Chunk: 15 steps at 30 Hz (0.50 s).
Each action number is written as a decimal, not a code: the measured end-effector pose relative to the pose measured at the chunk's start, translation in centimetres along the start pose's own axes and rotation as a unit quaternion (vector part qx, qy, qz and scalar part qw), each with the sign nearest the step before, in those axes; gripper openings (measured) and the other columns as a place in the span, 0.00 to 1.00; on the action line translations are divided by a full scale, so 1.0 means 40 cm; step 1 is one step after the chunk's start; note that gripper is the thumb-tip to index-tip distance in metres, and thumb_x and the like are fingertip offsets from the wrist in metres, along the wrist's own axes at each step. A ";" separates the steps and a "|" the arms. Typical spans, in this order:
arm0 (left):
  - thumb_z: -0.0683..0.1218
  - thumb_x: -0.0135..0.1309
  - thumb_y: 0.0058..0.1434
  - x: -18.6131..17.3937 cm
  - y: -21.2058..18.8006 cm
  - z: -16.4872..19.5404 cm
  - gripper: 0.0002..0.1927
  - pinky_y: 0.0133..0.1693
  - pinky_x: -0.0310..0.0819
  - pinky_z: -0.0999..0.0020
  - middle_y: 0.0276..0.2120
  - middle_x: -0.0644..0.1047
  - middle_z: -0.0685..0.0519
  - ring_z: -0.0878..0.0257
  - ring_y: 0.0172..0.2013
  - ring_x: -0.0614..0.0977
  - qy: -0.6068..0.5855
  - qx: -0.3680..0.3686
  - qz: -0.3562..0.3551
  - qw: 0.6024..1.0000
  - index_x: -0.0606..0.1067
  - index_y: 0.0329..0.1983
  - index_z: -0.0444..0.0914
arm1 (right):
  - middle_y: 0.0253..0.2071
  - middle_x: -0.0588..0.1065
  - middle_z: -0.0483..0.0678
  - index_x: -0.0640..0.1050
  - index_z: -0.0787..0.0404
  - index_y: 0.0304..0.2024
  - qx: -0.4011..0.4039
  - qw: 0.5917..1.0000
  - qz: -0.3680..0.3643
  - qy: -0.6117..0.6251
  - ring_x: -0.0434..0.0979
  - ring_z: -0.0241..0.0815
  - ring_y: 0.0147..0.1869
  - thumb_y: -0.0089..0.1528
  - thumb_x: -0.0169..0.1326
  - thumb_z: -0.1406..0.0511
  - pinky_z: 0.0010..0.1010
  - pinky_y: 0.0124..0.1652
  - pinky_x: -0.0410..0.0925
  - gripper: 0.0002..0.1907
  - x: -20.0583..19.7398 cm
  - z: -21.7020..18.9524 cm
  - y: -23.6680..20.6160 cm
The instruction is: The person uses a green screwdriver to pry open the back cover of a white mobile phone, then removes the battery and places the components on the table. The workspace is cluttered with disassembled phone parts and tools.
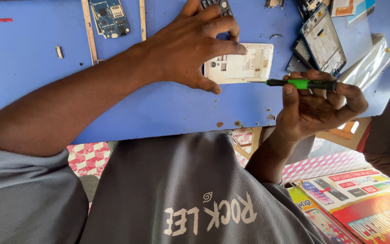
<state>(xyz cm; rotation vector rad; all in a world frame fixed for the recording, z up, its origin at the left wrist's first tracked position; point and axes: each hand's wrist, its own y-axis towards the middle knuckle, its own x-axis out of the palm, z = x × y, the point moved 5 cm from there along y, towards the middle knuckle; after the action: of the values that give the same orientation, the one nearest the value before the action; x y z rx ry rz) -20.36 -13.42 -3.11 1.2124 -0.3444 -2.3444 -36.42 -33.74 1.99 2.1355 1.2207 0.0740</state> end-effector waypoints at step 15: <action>0.70 0.75 0.37 0.036 0.005 -0.012 0.52 0.60 0.56 0.53 0.56 0.73 0.52 0.52 0.59 0.67 -0.006 -0.002 0.014 1.000 0.78 0.64 0.44 | 0.48 0.79 0.59 0.59 0.55 0.61 0.036 0.999 0.024 0.023 0.83 0.42 0.47 0.66 0.66 0.78 0.24 0.45 0.78 0.33 -0.008 0.048 -0.028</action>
<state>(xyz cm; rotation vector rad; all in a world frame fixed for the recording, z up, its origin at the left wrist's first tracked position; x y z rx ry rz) -20.65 -14.35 -4.31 1.1841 -0.3573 -2.3293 -36.74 -34.59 -0.05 2.2370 1.2158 0.1016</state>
